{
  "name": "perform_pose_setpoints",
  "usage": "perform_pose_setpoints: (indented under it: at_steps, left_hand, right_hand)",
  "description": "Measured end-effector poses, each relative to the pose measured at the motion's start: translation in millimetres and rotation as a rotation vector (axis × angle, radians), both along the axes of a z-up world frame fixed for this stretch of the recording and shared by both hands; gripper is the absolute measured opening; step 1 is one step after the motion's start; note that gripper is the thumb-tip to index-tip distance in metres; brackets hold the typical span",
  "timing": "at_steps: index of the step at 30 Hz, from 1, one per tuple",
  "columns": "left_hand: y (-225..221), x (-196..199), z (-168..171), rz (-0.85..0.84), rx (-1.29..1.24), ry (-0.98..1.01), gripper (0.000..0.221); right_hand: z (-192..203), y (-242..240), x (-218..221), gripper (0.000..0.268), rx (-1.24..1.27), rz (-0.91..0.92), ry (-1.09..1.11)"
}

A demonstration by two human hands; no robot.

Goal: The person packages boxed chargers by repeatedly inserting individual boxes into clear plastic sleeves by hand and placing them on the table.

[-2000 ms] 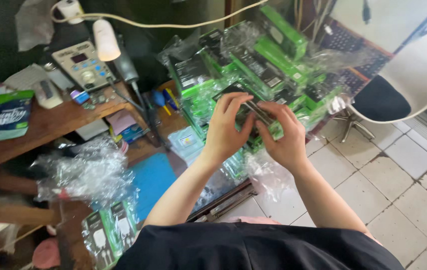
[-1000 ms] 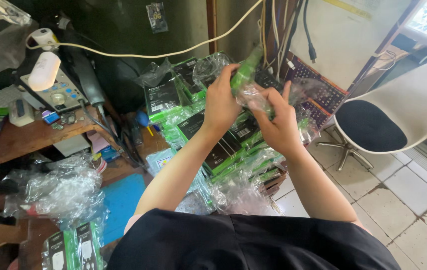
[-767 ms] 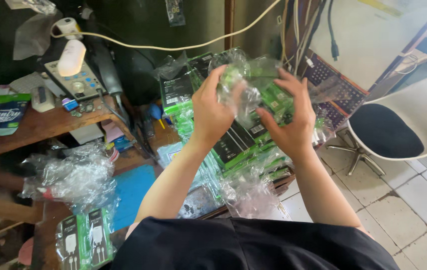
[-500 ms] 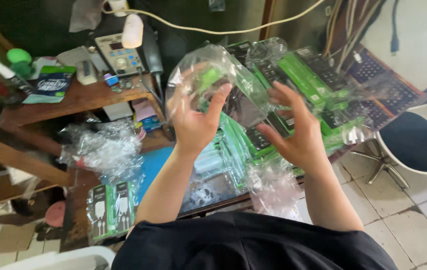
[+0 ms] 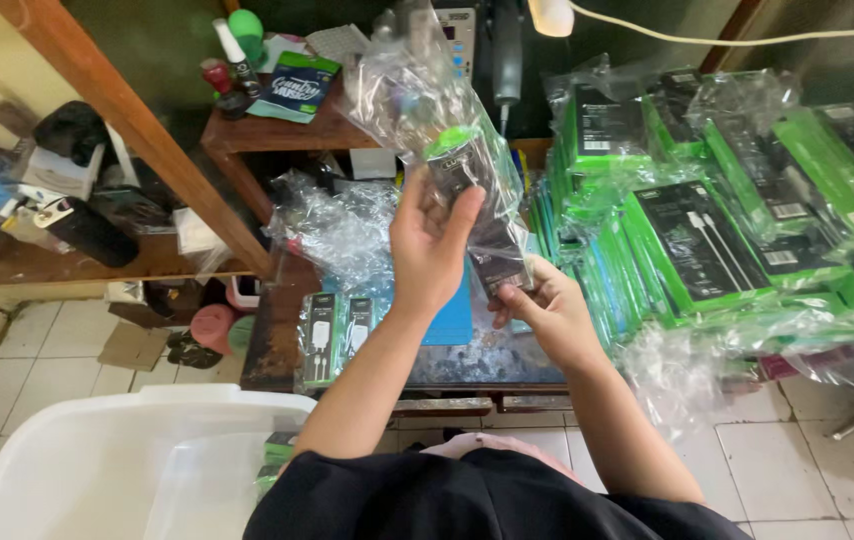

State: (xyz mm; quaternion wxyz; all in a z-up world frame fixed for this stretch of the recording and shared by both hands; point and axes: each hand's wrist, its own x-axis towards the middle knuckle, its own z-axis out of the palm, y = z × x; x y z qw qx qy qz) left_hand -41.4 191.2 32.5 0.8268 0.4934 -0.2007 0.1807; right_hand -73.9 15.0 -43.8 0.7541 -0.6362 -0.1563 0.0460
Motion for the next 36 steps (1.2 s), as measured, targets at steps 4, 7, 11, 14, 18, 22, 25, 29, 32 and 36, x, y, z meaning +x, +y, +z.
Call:
perform_pose_setpoints:
  at_steps: [4,7,11,14,18,22,25,29,32,36]
  left_hand:
    - [11,-4,-49,-0.010,0.133,0.130,0.034]
    - [21,-7,-78,-0.013,0.234,0.222,0.037]
    - [52,-13,-103,0.031,0.583,0.194,0.039]
    - [66,-16,-115,-0.037,0.772,0.215,0.038]
    - [64,-18,-127,-0.142,0.846,0.228,0.038]
    - [65,-18,-139,-0.142,0.870,0.219,0.036]
    - [64,-18,-148,-0.082,0.869,0.227,0.035]
    - [59,-16,-159,-0.104,0.689,0.302,0.038]
    - [57,-12,-166,-0.055,0.718,0.324,0.041]
    - [65,-21,-169,-0.063,0.801,0.408,0.047]
  right_hand:
    - [-17,34,8,0.032,0.069,-0.017,0.038]
    - [-16,46,11,0.045,0.130,-0.008,0.002]
    - [-3,20,19,0.067,-0.334,0.094,-0.162]
    - [5,-1,34,0.048,-0.290,-0.073,-0.254]
    - [2,-14,51,0.017,-0.254,-0.224,-0.413]
    - [-4,-17,57,0.024,-0.409,-0.152,-0.432]
    - [-19,-21,62,0.037,-0.426,-0.138,-0.176]
    - [-75,-5,59,0.039,-0.185,0.122,0.180]
    - [-103,-2,71,0.028,-0.181,0.093,0.159]
    - [-100,-10,85,0.036,0.003,-0.242,0.069]
